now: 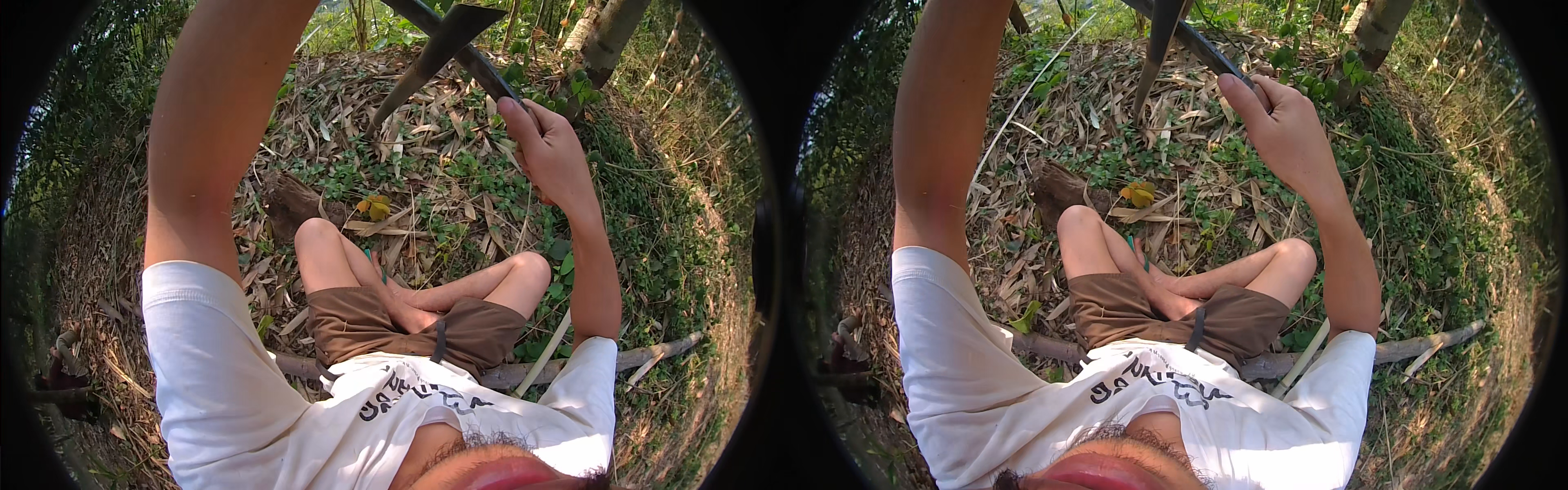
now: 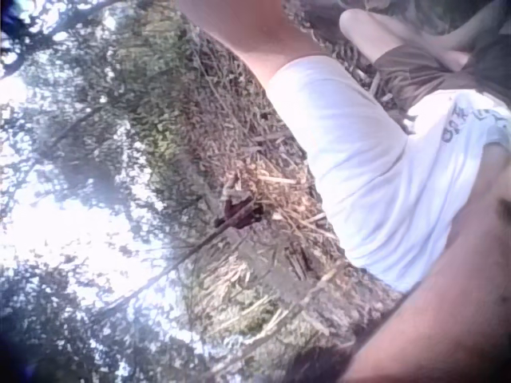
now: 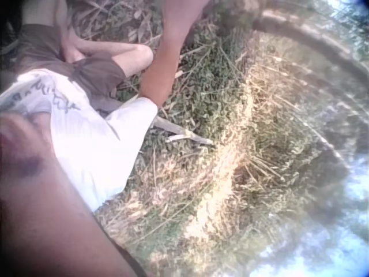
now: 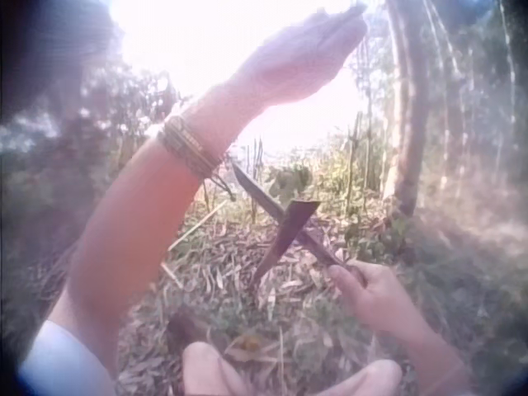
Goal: The person shaves a long strip of bamboo with a knife while sitting on the ground, removing thin layers of wood to smooth the surface.
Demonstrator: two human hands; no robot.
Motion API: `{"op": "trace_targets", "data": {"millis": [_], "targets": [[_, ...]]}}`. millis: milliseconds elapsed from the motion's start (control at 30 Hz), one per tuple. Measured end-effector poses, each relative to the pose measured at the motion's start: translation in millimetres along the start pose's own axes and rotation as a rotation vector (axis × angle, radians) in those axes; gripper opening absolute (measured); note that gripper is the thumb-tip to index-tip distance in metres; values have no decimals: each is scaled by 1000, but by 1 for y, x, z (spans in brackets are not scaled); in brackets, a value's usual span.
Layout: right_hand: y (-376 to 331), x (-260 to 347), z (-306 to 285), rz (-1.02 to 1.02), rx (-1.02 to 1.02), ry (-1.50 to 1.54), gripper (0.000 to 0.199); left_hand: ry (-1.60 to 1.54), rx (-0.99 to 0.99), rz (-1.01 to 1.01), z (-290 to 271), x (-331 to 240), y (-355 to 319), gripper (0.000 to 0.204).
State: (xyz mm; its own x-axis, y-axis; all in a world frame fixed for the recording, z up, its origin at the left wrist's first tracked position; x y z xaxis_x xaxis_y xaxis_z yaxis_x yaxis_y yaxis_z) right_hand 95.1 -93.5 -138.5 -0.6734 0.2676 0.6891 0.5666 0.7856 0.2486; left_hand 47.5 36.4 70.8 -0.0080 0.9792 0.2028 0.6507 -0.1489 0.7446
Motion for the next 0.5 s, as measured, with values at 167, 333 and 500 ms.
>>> {"op": "trace_targets", "data": {"millis": [167,333,500], "targets": [[-8,2,0,33,42,7,58,-53,132,-41,24,6,-48,42],[-1,25,21,-46,136,180,56,191,88,229,18,39,-24,35],[10,23,34,-47,122,115,53,263,181,273,38,30,-63,36]]}}
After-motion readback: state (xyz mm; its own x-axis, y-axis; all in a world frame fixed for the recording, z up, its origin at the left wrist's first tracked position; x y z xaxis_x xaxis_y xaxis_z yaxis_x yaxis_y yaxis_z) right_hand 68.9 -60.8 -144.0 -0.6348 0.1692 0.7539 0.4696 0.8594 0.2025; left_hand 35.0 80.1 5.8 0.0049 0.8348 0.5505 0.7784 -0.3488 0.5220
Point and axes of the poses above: each hand's wrist, its own y-axis towards the middle knuckle, its own z-axis out of the palm, x = y × z, the point moved 9 cm from there along y, towards the middle knuckle, and after that the axes turned 10 degrees about -y, right-handed, at the moved point
